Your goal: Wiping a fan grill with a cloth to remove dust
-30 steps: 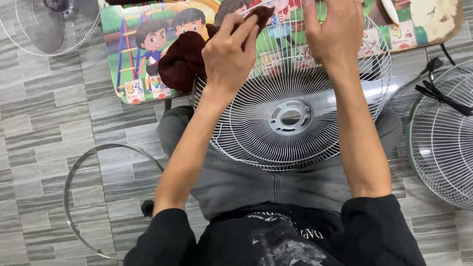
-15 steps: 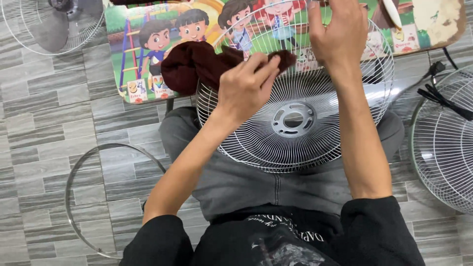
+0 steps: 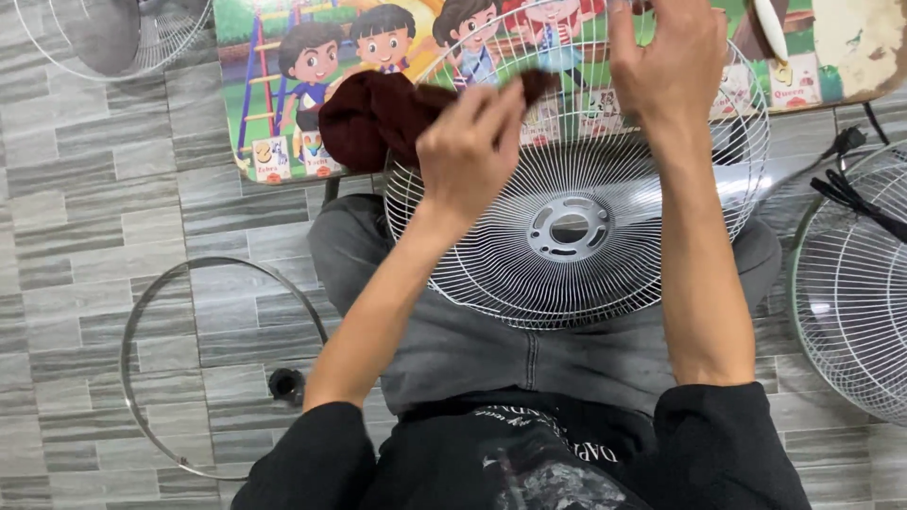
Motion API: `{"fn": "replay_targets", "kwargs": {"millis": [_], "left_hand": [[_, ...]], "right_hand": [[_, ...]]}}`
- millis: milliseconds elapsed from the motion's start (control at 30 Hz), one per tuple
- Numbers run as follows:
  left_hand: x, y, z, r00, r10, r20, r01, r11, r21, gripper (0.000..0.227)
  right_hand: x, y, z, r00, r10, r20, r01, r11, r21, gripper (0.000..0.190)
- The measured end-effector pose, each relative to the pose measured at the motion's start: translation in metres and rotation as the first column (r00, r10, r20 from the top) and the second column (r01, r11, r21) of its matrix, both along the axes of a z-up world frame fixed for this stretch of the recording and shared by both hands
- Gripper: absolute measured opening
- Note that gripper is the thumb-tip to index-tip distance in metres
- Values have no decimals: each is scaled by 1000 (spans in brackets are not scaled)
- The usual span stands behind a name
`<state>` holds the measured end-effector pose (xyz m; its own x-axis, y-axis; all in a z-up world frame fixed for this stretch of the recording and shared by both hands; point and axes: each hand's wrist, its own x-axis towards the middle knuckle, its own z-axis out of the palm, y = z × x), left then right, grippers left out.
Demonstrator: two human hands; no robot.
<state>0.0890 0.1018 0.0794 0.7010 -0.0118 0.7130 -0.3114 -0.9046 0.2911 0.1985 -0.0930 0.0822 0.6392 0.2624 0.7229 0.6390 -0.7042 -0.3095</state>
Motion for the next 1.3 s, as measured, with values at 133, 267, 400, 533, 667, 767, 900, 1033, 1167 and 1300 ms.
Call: {"fn": "replay_targets", "kwargs": {"millis": [133, 267, 400, 533, 667, 767, 900, 1033, 1167, 1300], "left_hand": [[19, 12, 17, 997, 75, 14, -74, 995, -60, 15], [-4, 5, -1, 998, -54, -16, 54, 998, -23, 13], [1, 7, 6, 999, 39, 11, -38, 996, -80, 12], [-3, 6, 14, 997, 72, 18, -71, 997, -41, 18], [-22, 1, -4, 999, 44, -8, -44, 999, 30, 20], [-2, 12, -7, 994, 113, -6, -113, 994, 5, 16], [-9, 17, 0, 996, 83, 18, -82, 996, -44, 16], [-26, 20, 0, 997, -66, 25, 66, 998, 19, 19], [1, 42, 6, 998, 38, 58, -35, 998, -56, 6], [-32, 31, 6, 993, -107, 52, 104, 993, 58, 12]], "right_hand": [[-2, 0, 7, 999, 49, -14, -48, 999, 20, 16], [-1, 2, 5, 999, 34, -38, -33, 999, 25, 14], [-4, 1, 3, 998, 38, -50, -38, 999, 8, 15], [-1, 1, 5, 999, 23, -37, -22, 1000, 17, 16], [5, 1, -6, 998, 6, -69, -6, 1000, 3, 16], [1, 0, -2, 999, 13, -40, -14, 1000, -23, 16], [-1, -1, 3, 999, 37, -18, -36, 999, 15, 16], [-1, 1, 2, 999, 25, -28, -25, 1000, 1, 17], [-1, -2, 1, 998, 52, 21, -51, 999, -12, 16], [9, -2, -6, 1000, 22, -15, -22, 1000, -5, 17]]}}
